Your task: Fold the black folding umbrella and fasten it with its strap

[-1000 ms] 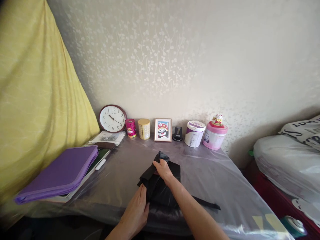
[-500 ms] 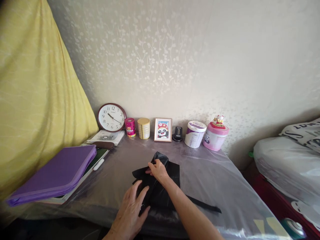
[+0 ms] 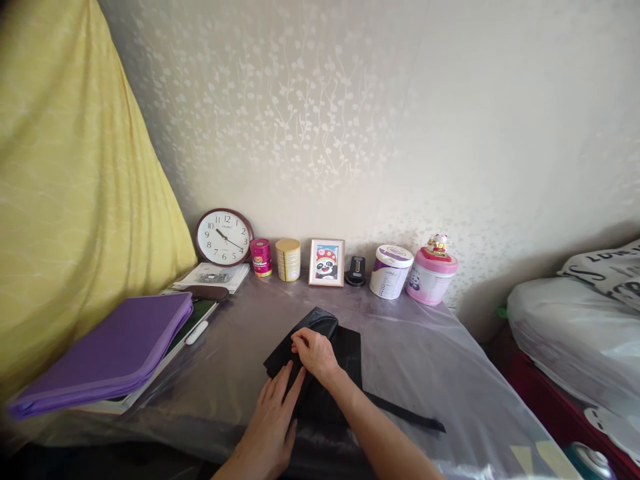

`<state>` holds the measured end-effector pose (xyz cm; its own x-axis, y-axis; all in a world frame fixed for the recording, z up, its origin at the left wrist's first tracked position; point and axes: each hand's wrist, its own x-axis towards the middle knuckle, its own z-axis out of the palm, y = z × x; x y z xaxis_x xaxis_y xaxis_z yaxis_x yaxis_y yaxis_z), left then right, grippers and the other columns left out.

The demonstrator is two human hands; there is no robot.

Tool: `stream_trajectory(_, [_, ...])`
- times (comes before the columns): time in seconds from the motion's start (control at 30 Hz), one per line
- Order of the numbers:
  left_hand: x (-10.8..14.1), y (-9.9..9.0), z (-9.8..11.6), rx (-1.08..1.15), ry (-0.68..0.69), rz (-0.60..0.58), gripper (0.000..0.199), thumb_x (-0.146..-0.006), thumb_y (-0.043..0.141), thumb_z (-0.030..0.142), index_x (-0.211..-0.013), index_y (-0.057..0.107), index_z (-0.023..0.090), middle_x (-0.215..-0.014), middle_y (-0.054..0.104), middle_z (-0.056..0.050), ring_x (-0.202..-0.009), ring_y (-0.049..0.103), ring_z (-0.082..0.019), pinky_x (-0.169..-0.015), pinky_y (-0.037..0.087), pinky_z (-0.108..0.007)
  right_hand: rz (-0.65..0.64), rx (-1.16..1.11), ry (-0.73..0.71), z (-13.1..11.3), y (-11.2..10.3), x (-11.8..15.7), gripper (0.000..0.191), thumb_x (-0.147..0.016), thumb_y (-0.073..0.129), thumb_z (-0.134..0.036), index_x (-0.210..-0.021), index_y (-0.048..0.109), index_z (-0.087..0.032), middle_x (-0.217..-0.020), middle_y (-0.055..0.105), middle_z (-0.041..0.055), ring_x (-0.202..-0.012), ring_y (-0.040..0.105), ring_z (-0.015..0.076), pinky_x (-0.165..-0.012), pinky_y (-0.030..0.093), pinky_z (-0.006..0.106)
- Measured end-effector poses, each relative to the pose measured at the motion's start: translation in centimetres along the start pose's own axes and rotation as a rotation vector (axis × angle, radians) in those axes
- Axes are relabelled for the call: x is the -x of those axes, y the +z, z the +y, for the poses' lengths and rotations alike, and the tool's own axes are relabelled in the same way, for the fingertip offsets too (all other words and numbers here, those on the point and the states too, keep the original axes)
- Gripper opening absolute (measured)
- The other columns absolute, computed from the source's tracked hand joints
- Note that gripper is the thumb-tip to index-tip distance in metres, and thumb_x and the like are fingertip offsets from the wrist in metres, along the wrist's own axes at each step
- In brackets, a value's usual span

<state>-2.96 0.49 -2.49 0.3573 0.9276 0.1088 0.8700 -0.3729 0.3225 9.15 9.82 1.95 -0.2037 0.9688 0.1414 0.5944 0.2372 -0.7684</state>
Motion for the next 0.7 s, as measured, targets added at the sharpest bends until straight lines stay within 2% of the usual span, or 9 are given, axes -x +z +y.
stream_trajectory(0.1, [-0.1, 0.2, 0.1, -0.012, 0.000, -0.013, 0.078, -0.067, 0.043, 0.012, -0.141, 0.019, 0.019, -0.149, 0.018, -0.009, -0.136, 0.017, -0.027, -0.108, 0.022, -0.049, 0.023, 0.151, -0.257, 0.6, -0.2, 1.1, 0.020, -0.085, 0.047, -0.023, -0.086, 0.066, -0.023, -0.088, 0.071, 0.0005, -0.083, 0.064, 0.0144, -0.077, 0.047, 0.026])
stream_trajectory(0.17, [-0.1, 0.9, -0.3, -0.012, 0.019, 0.025, 0.080, -0.066, 0.044, 0.012, -0.141, 0.018, 0.020, -0.149, 0.016, -0.007, -0.136, 0.015, -0.028, -0.108, 0.021, -0.049, 0.035, 0.220, -0.404, 1.4, -0.3, 1.4, 0.020, -0.086, 0.047, -0.022, -0.087, 0.067, -0.023, -0.095, 0.070, 0.0012, -0.091, 0.061, 0.0153, -0.084, 0.045, 0.029])
stream_trajectory(0.27, [-0.1, 2.3, -1.1, -0.015, 0.057, 0.110, 0.086, -0.065, 0.046, 0.014, -0.142, 0.009, 0.023, -0.151, 0.011, -0.003, -0.137, 0.010, -0.029, -0.109, 0.018, -0.049, 0.062, 0.268, -0.522, 2.5, -0.7, 1.1, 0.020, -0.087, 0.047, -0.023, -0.090, 0.067, -0.022, -0.100, 0.069, 0.0034, -0.101, 0.058, 0.0173, -0.091, 0.043, 0.033])
stream_trajectory(0.37, [-0.2, 3.1, -1.5, -0.038, 0.074, 0.138, 0.086, -0.067, 0.045, 0.013, -0.142, 0.003, 0.025, -0.151, 0.010, -0.002, -0.137, 0.010, -0.028, -0.109, 0.018, -0.049, 0.090, 0.305, -0.561, 3.2, -1.1, 0.4, 0.020, -0.087, 0.048, -0.024, -0.094, 0.067, -0.021, -0.102, 0.068, 0.0054, -0.105, 0.056, 0.0186, -0.094, 0.042, 0.036])
stream_trajectory(0.57, [-0.5, 3.1, -1.4, -0.113, 0.089, 0.159, 0.078, -0.075, 0.040, 0.010, -0.141, 0.001, 0.026, -0.149, 0.016, -0.003, -0.136, 0.016, -0.027, -0.108, 0.022, -0.047, 0.132, 0.391, -0.563, 4.5, -1.8, -2.1, 0.022, -0.088, 0.047, -0.028, -0.095, 0.067, -0.021, -0.104, 0.068, 0.0065, -0.107, 0.056, 0.0193, -0.096, 0.040, 0.040])
stream_trajectory(0.7, [-0.7, 3.0, -1.1, -0.154, 0.064, 0.159, 0.078, -0.075, 0.034, 0.001, -0.139, 0.000, 0.030, -0.147, 0.023, -0.002, -0.134, 0.023, -0.027, -0.106, 0.027, -0.047, 0.131, 0.453, -0.419, 6.0, -2.7, -4.3, 0.027, -0.090, 0.042, -0.028, -0.097, 0.066, -0.020, -0.109, 0.066, 0.0067, -0.112, 0.052, 0.0196, -0.099, 0.037, 0.040])
